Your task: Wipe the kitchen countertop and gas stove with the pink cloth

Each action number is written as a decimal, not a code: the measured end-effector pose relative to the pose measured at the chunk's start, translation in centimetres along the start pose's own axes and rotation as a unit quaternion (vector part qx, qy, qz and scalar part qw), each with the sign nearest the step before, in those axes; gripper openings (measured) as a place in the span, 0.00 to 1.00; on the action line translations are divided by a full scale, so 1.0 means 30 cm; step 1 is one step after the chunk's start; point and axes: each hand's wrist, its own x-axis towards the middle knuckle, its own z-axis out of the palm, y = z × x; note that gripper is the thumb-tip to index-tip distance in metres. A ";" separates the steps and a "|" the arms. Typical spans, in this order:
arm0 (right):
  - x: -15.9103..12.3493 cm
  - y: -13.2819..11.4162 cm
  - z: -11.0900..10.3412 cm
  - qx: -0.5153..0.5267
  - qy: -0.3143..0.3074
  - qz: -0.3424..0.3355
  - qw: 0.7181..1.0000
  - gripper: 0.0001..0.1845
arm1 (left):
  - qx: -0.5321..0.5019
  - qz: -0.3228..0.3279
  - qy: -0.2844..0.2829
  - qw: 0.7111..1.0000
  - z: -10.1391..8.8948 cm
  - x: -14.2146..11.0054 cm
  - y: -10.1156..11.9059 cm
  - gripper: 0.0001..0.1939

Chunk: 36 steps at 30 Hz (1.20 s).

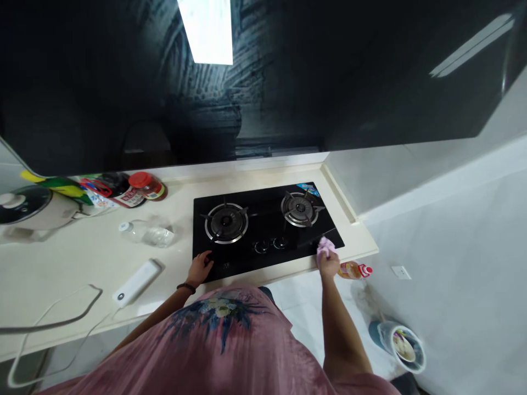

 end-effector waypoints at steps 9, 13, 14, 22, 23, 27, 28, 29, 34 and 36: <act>-0.049 -0.156 0.215 0.056 -0.100 -0.285 0.952 0.30 | -0.080 -0.034 0.051 0.995 0.018 -0.040 -0.015 0.23; 0.096 -0.010 0.141 0.027 -0.095 -0.215 0.972 0.29 | -0.107 -0.070 0.099 0.987 0.027 -0.088 -0.033 0.21; 0.127 0.024 0.118 0.016 -0.091 -0.188 0.978 0.29 | -0.109 -0.079 0.113 0.984 0.030 -0.101 -0.042 0.21; 0.322 -0.011 0.051 -0.003 -0.099 -0.129 0.987 0.33 | -0.087 -0.156 0.158 0.971 0.070 -0.157 -0.059 0.21; 0.328 -0.023 0.055 0.000 -0.097 -0.129 0.987 0.34 | -0.082 -0.164 0.159 0.970 0.069 -0.156 -0.045 0.20; 0.274 0.006 0.074 -0.017 -0.080 -0.173 0.982 0.31 | -0.093 -0.185 0.162 0.965 0.048 -0.130 -0.001 0.19; 0.247 0.025 0.079 -0.019 -0.089 -0.192 0.977 0.30 | -0.107 -0.188 0.168 0.962 0.041 -0.120 0.001 0.19; 0.217 0.042 0.086 -0.019 -0.099 -0.214 0.972 0.29 | -0.123 -0.191 0.177 0.958 0.034 -0.111 -0.001 0.18; 0.088 0.074 0.131 0.010 -0.143 -0.280 0.949 0.32 | -0.209 -0.200 0.293 0.911 -0.006 -0.051 -0.050 0.19; 0.077 0.068 0.155 0.023 -0.144 -0.281 0.949 0.33 | -0.224 -0.209 0.368 0.878 -0.043 -0.014 -0.082 0.24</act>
